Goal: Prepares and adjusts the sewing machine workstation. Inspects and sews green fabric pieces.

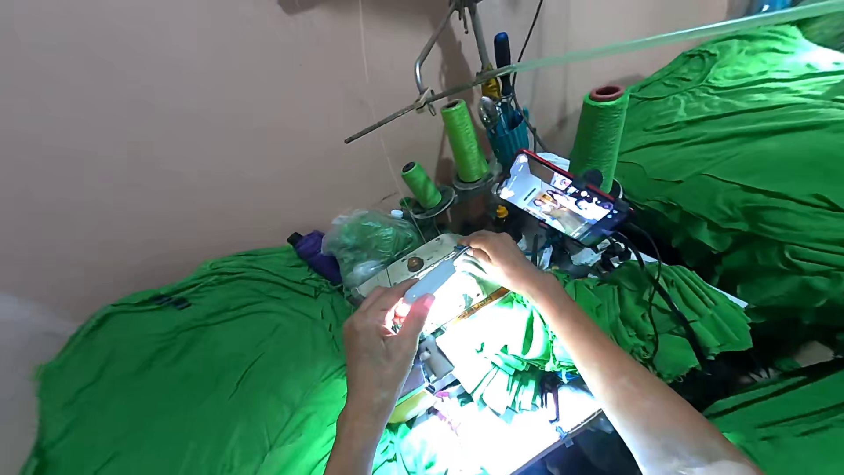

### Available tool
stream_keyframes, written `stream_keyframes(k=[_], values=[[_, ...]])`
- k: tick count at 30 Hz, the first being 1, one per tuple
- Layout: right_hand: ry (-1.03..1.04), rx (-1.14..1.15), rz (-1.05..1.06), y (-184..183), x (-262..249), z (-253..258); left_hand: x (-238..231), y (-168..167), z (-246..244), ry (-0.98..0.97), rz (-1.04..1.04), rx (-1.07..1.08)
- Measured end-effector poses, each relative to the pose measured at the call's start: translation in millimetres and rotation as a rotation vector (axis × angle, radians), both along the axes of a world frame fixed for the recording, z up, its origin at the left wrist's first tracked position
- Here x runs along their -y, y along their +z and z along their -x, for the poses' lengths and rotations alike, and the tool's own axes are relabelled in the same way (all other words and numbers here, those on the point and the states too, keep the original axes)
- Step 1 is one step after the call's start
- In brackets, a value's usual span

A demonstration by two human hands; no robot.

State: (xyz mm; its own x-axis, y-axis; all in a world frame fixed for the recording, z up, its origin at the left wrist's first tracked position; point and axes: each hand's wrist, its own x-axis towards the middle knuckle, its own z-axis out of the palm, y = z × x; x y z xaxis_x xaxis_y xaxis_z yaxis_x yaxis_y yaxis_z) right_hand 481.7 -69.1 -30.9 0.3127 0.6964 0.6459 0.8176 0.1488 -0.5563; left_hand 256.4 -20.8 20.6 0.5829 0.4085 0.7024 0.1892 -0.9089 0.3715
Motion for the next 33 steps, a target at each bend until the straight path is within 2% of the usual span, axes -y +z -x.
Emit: stream_keyframes(k=[2, 12, 20, 25, 27, 30, 33], values=[[-0.004, 0.008, -0.047, -5, -1, 1, 1, 6, 2, 0.014, -0.011, -0.02], [-0.022, 0.025, 0.152, 8, 3, -3, 8, 18, -4, -0.01, -0.107, -0.05], [-0.008, 0.032, 0.226, 14, 1, -8, 6, 14, -8, -0.03, -0.334, -0.082], [0.036, 0.049, 0.242, 18, 3, -12, 3, 11, -5, -0.032, -0.363, -0.063], [0.133, -0.082, 0.23, 23, 7, -23, 1, 11, -4, -0.038, -0.334, -0.037], [0.253, -0.473, 0.139, 16, 12, -39, -4, 12, -1, -0.023, -0.314, -0.018], [-0.02, -0.713, 0.121, 4, 3, -41, -7, 10, 1, -0.018, -0.332, -0.019]])
